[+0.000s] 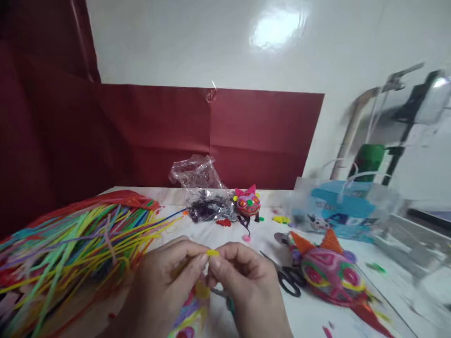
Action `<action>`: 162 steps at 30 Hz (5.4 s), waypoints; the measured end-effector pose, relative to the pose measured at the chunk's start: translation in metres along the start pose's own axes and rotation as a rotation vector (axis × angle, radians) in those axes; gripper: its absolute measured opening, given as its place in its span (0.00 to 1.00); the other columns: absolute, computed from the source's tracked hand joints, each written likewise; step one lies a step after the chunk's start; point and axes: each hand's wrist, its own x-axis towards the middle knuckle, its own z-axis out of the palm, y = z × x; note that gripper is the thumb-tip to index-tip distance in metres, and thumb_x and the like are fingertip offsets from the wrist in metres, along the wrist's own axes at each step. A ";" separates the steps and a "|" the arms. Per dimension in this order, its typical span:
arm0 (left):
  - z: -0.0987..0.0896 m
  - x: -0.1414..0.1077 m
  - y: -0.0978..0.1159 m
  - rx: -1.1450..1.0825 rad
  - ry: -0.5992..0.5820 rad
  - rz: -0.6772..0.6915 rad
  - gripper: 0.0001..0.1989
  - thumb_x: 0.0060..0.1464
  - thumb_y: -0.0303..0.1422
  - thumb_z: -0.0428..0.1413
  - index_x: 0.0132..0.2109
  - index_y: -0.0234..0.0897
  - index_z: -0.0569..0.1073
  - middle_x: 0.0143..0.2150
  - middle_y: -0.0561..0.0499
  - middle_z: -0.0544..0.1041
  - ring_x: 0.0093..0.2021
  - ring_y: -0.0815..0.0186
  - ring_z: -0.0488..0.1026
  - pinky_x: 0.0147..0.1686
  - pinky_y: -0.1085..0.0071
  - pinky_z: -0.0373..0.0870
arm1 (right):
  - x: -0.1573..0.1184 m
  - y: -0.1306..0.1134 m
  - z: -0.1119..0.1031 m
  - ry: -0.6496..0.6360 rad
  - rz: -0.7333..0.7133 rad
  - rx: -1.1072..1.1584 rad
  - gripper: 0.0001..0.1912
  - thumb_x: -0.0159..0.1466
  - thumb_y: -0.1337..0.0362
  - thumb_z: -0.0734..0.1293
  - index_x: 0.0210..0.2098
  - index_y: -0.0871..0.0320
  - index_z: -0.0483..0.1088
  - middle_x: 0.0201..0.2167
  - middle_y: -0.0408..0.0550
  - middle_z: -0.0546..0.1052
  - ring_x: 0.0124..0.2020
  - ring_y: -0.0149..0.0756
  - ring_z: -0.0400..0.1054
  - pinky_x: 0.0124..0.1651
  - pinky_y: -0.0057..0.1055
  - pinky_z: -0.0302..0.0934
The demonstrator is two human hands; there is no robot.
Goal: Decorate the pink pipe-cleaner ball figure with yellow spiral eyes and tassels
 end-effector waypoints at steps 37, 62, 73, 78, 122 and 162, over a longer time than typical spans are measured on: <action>-0.003 0.003 -0.001 0.270 -0.145 0.001 0.09 0.50 0.26 0.50 0.24 0.36 0.70 0.18 0.58 0.69 0.19 0.73 0.64 0.23 0.77 0.56 | 0.008 -0.030 -0.005 -0.069 -0.003 -0.721 0.15 0.53 0.55 0.65 0.18 0.59 0.64 0.17 0.42 0.65 0.21 0.29 0.56 0.23 0.25 0.52; 0.010 -0.004 0.006 -0.376 -0.137 -0.353 0.09 0.47 0.34 0.52 0.22 0.36 0.67 0.18 0.56 0.68 0.21 0.72 0.63 0.24 0.76 0.58 | 0.000 -0.016 -0.003 0.004 0.092 0.075 0.13 0.52 0.54 0.74 0.23 0.58 0.77 0.12 0.39 0.64 0.16 0.22 0.53 0.23 0.22 0.53; -0.011 0.004 0.010 0.167 -0.390 -0.262 0.09 0.47 0.29 0.49 0.24 0.35 0.73 0.19 0.54 0.72 0.22 0.70 0.67 0.19 0.77 0.56 | 0.011 -0.048 -0.026 -0.287 0.139 -0.628 0.18 0.56 0.51 0.68 0.23 0.60 0.71 0.19 0.41 0.65 0.22 0.28 0.54 0.25 0.26 0.50; -0.009 0.002 0.007 0.199 -0.423 -0.159 0.10 0.47 0.27 0.49 0.23 0.36 0.73 0.18 0.55 0.71 0.22 0.71 0.66 0.19 0.78 0.55 | 0.008 -0.044 -0.026 -0.409 0.212 -0.842 0.15 0.58 0.53 0.66 0.25 0.59 0.70 0.20 0.41 0.64 0.22 0.28 0.54 0.23 0.25 0.48; -0.004 0.007 0.005 -0.017 -0.204 -0.257 0.04 0.44 0.28 0.51 0.24 0.36 0.70 0.19 0.56 0.69 0.22 0.71 0.66 0.22 0.76 0.60 | 0.010 -0.034 -0.014 -0.216 -0.028 -0.618 0.17 0.56 0.54 0.68 0.21 0.61 0.67 0.19 0.42 0.66 0.22 0.27 0.56 0.24 0.24 0.51; -0.001 0.005 -0.002 0.039 -0.157 -0.021 0.07 0.44 0.23 0.51 0.24 0.36 0.70 0.23 0.55 0.71 0.28 0.70 0.71 0.24 0.79 0.63 | 0.000 -0.037 -0.008 -0.193 -0.347 -1.040 0.13 0.61 0.65 0.61 0.21 0.57 0.67 0.19 0.40 0.71 0.21 0.28 0.63 0.23 0.22 0.56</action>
